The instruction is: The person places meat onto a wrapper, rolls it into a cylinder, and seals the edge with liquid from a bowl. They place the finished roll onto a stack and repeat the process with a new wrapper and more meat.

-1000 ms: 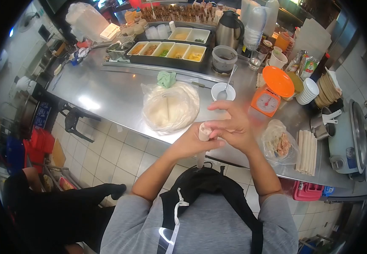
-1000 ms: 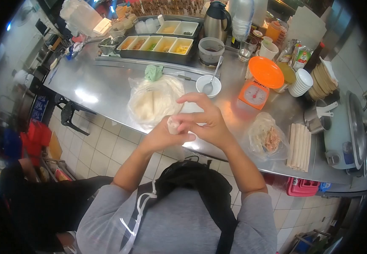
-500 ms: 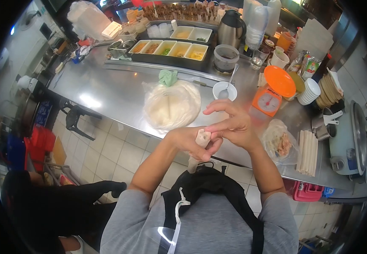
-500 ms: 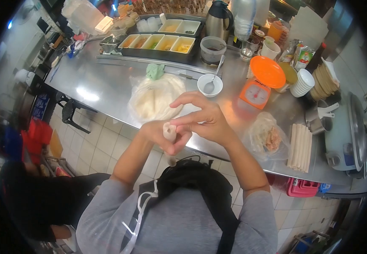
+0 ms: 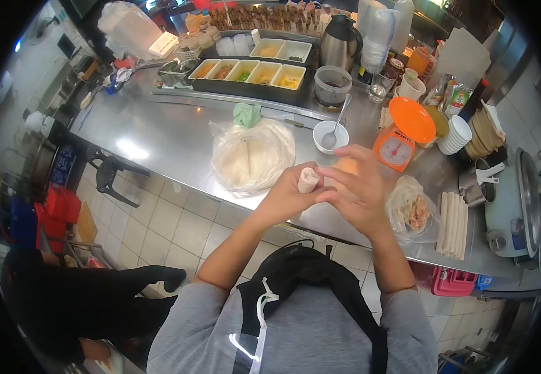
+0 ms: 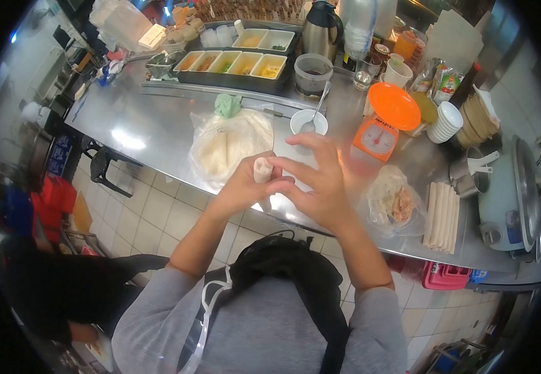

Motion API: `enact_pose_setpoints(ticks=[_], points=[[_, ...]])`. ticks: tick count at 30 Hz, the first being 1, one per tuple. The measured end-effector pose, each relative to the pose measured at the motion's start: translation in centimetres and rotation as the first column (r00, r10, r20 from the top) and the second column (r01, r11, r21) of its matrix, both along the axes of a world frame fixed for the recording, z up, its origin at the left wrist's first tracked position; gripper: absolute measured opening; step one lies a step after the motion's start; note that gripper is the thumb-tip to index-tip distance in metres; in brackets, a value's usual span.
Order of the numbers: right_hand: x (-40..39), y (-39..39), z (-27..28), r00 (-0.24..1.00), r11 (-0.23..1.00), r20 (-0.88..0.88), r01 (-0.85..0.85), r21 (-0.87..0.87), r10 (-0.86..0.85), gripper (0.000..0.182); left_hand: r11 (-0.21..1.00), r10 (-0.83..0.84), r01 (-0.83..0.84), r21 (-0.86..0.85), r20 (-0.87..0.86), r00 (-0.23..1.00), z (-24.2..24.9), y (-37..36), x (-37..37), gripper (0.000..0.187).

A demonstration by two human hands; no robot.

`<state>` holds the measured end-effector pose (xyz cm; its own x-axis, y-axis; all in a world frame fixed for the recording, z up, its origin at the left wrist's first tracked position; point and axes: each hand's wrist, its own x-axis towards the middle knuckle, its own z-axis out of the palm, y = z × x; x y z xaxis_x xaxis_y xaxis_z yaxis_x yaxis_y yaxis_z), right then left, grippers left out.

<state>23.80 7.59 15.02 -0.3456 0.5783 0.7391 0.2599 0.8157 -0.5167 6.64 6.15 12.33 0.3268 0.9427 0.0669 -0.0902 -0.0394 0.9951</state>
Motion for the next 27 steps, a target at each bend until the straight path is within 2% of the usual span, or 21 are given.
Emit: enact_pose_setpoints(ticks=[1,2,3,5,7,8,9,10,11,12,14,16,18,19,21,22,24,26,27], points=[[-0.4,-0.2,-0.3,0.998,0.996,0.020,0.054,0.071,-0.056,0.027,1.000,-0.002,0.002,-0.001,0.000,1.000,0.0,-0.1,0.1,0.020],[-0.6,-0.1,-0.7,0.998,0.996,0.019,0.061,0.069,-0.063,0.027,0.999,0.034,-0.034,0.002,-0.051,0.998,0.4,-0.2,0.3,0.021],[-0.7,0.3,-1.0,0.999,0.996,0.017,0.037,0.081,-0.038,0.026,0.998,0.069,-0.069,0.009,-0.101,0.992,0.7,-0.3,0.4,0.021],[-0.4,0.9,-0.8,1.000,0.995,0.017,0.019,0.098,-0.021,0.025,0.999,0.031,-0.030,0.011,-0.118,0.992,0.9,-0.3,0.4,0.022],[0.3,1.4,-0.3,0.986,0.986,0.049,-0.159,-0.040,0.161,0.020,1.000,-0.003,0.005,0.010,-0.134,0.991,1.2,-0.4,0.4,0.022],[0.5,1.7,-0.2,0.986,0.987,0.050,-0.155,-0.042,0.157,0.020,0.997,-0.073,0.076,0.019,-0.113,0.991,1.4,-0.5,0.5,0.022],[0.6,2.0,-0.1,0.964,0.958,0.035,-0.256,-0.130,0.262,0.017,0.989,-0.141,0.144,0.029,-0.091,0.986,1.5,-0.6,0.5,0.022],[0.7,2.1,-0.1,0.931,0.911,0.010,-0.353,-0.215,0.364,0.014,0.989,-0.142,0.145,0.027,-0.087,0.986,1.3,-0.5,0.3,0.022],[0.8,2.1,0.0,0.931,0.910,0.013,-0.353,-0.217,0.364,0.014,0.976,-0.218,0.213,-0.050,-0.117,0.969,1.1,-0.3,-0.1,0.021],[0.8,2.0,0.1,0.934,0.908,0.020,-0.341,-0.244,0.356,0.013,0.953,-0.293,0.276,-0.128,-0.141,0.946,1.0,-0.1,-0.3,0.021],[0.8,1.9,0.2,0.937,0.905,0.028,-0.328,-0.271,0.348,0.012,0.957,-0.280,0.267,-0.115,-0.122,0.952,1.1,-0.3,-0.2,0.021],[0.7,1.6,0.2,0.960,0.943,-0.010,-0.278,-0.181,0.281,0.015,0.960,-0.270,0.259,-0.104,-0.105,0.957,1.1,-0.4,0.2,0.021],[0.7,1.2,0.3,0.975,0.964,-0.037,-0.223,-0.147,0.220,0.016,0.986,-0.164,0.165,0.014,-0.029,0.986,1.1,-0.5,0.6,0.021],[0.6,1.0,0.4,0.985,0.979,-0.067,-0.166,-0.115,0.159,0.016,0.986,-0.165,0.165,0.016,-0.030,0.986,1.0,-0.5,0.6,0.021],[0.6,0.9,0.3,0.981,0.978,-0.067,-0.186,-0.091,0.180,0.016,0.973,-0.217,0.225,-0.041,0.140,0.966,0.8,-0.5,0.6,0.021],[0.7,0.8,0.3,0.977,0.976,-0.067,-0.205,-0.069,0.200,0.016,0.973,-0.219,0.227,-0.041,0.139,0.966,1.0,-0.5,0.6,0.021],[0.9,1.0,-0.2,0.981,0.981,-0.029,-0.191,-0.046,0.190,0.015,0.985,-0.170,0.171,0.030,-0.033,0.985,1.5,-0.6,0.8,0.019],[1.2,0.8,-0.9,0.984,0.984,0.011,-0.179,-0.019,0.179,0.015,0.986,-0.163,0.165,0.014,-0.092,0.982,1.1,-0.4,0.8,0.016],[1.2,0.4,-1.5,0.974,0.986,-0.224,-0.031,-0.166,-0.008,0.013,0.988,-0.150,0.152,0.001,-0.150,0.977,1.0,-0.2,0.7,0.016]])
